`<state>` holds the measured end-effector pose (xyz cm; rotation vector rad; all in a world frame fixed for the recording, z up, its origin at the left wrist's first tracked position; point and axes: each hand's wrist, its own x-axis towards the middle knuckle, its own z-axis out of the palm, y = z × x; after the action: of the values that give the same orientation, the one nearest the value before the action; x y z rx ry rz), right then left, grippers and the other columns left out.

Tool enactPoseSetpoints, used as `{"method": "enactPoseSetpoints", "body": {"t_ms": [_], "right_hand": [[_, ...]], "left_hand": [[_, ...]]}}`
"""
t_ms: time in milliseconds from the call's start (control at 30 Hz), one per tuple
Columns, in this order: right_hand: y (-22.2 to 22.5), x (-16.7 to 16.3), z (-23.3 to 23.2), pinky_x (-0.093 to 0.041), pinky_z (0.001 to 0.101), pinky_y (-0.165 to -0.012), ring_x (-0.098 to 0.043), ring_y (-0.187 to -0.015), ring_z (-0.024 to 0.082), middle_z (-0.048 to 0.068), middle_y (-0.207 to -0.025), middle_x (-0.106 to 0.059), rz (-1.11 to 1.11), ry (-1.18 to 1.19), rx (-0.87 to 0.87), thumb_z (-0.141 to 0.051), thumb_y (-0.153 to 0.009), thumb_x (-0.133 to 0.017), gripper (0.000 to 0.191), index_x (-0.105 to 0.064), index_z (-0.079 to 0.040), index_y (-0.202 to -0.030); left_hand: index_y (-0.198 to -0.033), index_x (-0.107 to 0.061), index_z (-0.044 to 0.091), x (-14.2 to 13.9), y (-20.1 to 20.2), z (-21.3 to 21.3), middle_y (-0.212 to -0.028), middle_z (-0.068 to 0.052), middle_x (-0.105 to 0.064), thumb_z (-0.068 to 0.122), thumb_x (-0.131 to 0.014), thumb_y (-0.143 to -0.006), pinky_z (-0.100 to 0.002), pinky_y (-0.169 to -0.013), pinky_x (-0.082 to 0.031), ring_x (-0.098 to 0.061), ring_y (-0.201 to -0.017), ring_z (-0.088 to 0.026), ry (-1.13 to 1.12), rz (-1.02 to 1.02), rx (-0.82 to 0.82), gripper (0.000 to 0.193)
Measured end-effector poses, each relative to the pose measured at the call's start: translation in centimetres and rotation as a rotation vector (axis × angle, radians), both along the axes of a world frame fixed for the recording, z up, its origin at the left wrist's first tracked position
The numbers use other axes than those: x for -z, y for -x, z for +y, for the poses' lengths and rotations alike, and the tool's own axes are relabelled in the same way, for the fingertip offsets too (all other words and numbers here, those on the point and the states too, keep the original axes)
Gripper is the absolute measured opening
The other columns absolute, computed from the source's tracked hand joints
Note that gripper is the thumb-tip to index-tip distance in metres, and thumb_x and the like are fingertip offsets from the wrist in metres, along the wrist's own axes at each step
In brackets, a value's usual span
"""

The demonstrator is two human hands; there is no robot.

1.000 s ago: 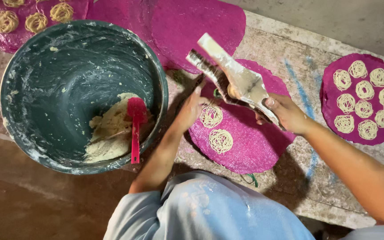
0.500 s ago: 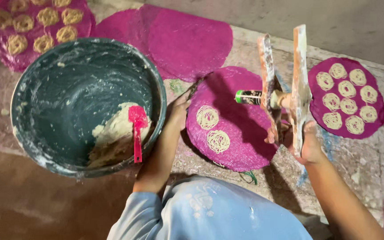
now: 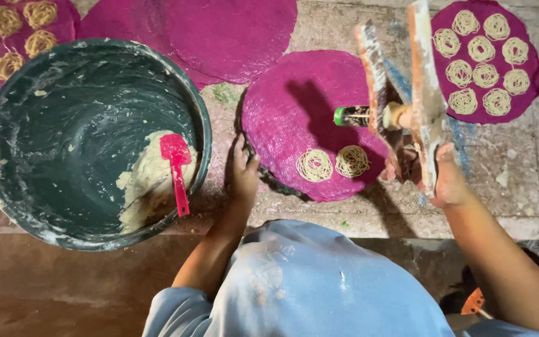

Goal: The person uses a manual dough press to extrude dough into spiral shapes on a purple mat. They repeatedly load dough into the press, squeeze the handles to form spirals, and refill the device from a nearby bowl. The formed spirals accumulate on the mat throughout the clip.

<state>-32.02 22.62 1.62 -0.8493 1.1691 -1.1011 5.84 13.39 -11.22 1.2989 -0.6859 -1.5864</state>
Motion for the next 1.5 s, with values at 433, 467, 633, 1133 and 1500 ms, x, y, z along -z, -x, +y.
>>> {"method": "enactPoseSetpoints", "body": {"t_ms": [433, 467, 633, 1133, 1500], "right_hand": [[-4.8, -2.4, -4.3, -0.062, 0.0387, -0.079, -0.075, -0.086, 0.025, 0.016, -0.093, -0.076, 0.249, -0.295, -0.682, -0.073, -0.094, -0.033, 0.083, -0.064, 0.0, -0.119], [-5.5, -3.0, -4.7, -0.062, 0.0389, -0.082, -0.076, -0.087, 0.025, 0.016, -0.095, -0.077, 0.251, -0.442, -0.675, -0.07, -0.09, -0.035, 0.081, -0.064, -0.001, -0.121], [-6.9, -4.9, -7.7, -0.062, 0.0393, -0.074, -0.076, -0.076, 0.023, 0.015, -0.084, -0.076, 0.606, -0.48, -0.701, -0.07, -0.09, -0.027, 0.081, -0.068, -0.001, -0.103], [-9.6, -6.2, -9.8, -0.058, 0.0384, -0.061, -0.067, -0.065, 0.022, 0.01, -0.07, -0.068, 1.033, -0.285, -0.623, -0.065, -0.098, -0.033, 0.074, -0.069, -0.001, -0.094], [-9.1, -6.3, -9.9, -0.059, 0.0371, -0.059, -0.067, -0.062, 0.02, 0.008, -0.073, -0.068, 1.047, -0.407, -0.631, -0.063, -0.096, -0.034, 0.067, -0.068, -0.005, -0.102]], "left_hand": [[-0.152, -0.033, -0.007, -11.2, 1.6, -6.4, -0.14, -0.025, -0.057, 0.05, -0.044, -0.094, -0.046, -0.115, -0.037, -0.053, -0.131, -0.037, -0.067, 1.347, 0.162, 0.082], [-0.148, -0.04, -0.003, -11.7, 2.1, -6.8, -0.133, -0.019, -0.058, 0.053, -0.045, -0.097, -0.046, -0.116, -0.039, -0.055, -0.127, -0.034, 0.046, 1.383, 0.225, 0.076], [-0.116, -0.058, 0.011, -11.1, 3.7, -8.7, -0.105, -0.004, -0.059, 0.049, -0.047, -0.108, -0.046, -0.115, -0.044, -0.06, -0.107, -0.023, 0.353, 1.484, 0.245, 0.04], [-0.095, -0.054, 0.015, -7.9, 4.3, -11.9, -0.083, 0.0, -0.054, 0.045, -0.047, -0.103, -0.044, -0.092, -0.049, -0.056, -0.084, -0.019, 0.389, 1.356, 0.085, 0.032], [-0.097, -0.053, 0.014, -7.9, 4.5, -10.7, -0.086, 0.0, -0.053, 0.045, -0.047, -0.104, -0.042, -0.092, -0.049, -0.055, -0.089, -0.019, 0.355, 1.406, 0.049, 0.032]]}}
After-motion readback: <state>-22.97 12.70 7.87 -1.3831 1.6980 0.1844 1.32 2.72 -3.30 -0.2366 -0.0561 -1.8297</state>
